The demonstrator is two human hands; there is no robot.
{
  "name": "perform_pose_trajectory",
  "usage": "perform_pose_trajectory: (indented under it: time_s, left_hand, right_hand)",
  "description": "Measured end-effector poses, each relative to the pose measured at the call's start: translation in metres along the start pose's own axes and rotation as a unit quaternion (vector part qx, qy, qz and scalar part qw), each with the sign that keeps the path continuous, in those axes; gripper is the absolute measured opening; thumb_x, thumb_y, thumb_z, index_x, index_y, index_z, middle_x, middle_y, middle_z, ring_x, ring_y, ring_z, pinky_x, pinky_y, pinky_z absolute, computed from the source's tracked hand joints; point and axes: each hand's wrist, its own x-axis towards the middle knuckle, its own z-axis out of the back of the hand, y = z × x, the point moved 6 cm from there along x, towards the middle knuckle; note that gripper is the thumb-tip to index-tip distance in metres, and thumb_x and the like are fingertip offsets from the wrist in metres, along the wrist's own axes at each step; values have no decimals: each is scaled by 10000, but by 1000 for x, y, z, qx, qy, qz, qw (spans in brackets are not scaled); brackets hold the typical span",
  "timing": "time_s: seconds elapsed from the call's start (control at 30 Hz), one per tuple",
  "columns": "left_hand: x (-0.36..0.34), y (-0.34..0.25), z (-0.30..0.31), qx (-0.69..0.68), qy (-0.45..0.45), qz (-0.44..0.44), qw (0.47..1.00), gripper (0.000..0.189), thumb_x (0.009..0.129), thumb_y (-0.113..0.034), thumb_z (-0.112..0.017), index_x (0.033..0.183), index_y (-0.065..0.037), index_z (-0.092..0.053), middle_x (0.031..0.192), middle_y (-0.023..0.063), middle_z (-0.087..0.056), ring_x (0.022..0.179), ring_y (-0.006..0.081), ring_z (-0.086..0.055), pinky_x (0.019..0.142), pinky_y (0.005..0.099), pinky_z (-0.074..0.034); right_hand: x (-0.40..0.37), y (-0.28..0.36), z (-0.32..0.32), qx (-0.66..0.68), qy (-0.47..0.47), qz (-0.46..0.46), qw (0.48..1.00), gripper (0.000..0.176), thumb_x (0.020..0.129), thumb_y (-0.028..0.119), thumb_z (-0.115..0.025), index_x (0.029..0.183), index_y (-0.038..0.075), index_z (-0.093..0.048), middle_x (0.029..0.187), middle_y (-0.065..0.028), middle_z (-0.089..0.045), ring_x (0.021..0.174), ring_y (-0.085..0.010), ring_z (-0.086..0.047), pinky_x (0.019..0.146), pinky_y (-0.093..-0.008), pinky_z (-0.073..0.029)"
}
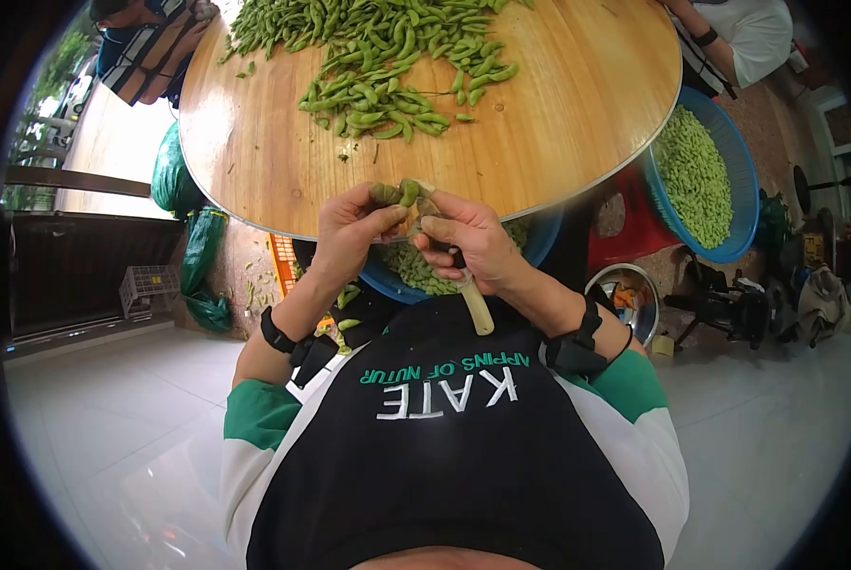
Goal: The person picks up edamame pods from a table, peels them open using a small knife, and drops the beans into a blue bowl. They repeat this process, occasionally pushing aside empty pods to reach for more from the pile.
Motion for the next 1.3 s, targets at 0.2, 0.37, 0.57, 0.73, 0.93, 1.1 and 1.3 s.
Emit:
perform_pose_trajectory:
  time_s: [0.2,0.37,0.57,0.73,0.93,1.1,1.3]
  left_hand:
    - [9,5,3,-126,81,55,987,69,841,-68,-651,875,-13,-625,739,42,-623,581,86,-556,475,203,-391]
    - [5,14,-14,-283,176,144,932,74,830,-77,-667,879,-39,-627,709,49,-612,542,101,-540,451,215,-378]
    - [12,0,-8,85,35,19,996,103,851,-84,-636,926,-21,-606,700,61,-579,568,171,-552,474,295,-418]
    - [-14,-31,-29,521,-39,-402,752,165,787,-60,-650,935,-19,-589,730,131,-504,680,303,-559,551,371,-456]
    - [0,-22,-13,214,-9,-88,973,157,880,-123,-608,810,16,-589,632,54,-532,506,185,-496,475,286,-399]
    - [1,8,-24,-221,124,176,951,213,926,-171,-568,805,-4,-624,619,-14,-535,512,66,-496,425,239,-353]
    - [-3,5,-30,81,25,144,986,175,911,-152,-563,852,-2,-631,607,1,-556,506,71,-498,428,256,-377]
  right_hand:
    - [0,3,10,-30,-35,5,999,303,948,108,-478,1242,36,-483,777,-55,-523,489,-62,-366,392,-180,-315]
    - [-3,-2,6,105,106,-45,988,287,922,97,-511,1199,25,-526,794,-55,-548,492,-59,-372,389,-179,-319]
    - [2,-6,22,178,8,-48,983,329,935,126,-510,1257,65,-482,824,-41,-522,534,-60,-374,398,-160,-323]
    - [2,-5,10,209,33,-51,976,312,947,133,-498,1254,83,-478,832,-38,-530,550,-59,-384,399,-155,-330]
    - [0,-6,16,150,2,-23,988,246,950,138,-493,1181,56,-516,813,-51,-557,528,-62,-386,393,-159,-331]
    - [-14,8,18,-42,-48,1,998,194,929,106,-518,1104,33,-555,799,-60,-586,519,-58,-429,391,-175,-320]
    - [-20,28,14,-444,-179,238,845,280,874,59,-614,1135,-15,-544,887,-62,-597,690,-120,-553,604,-223,-455]
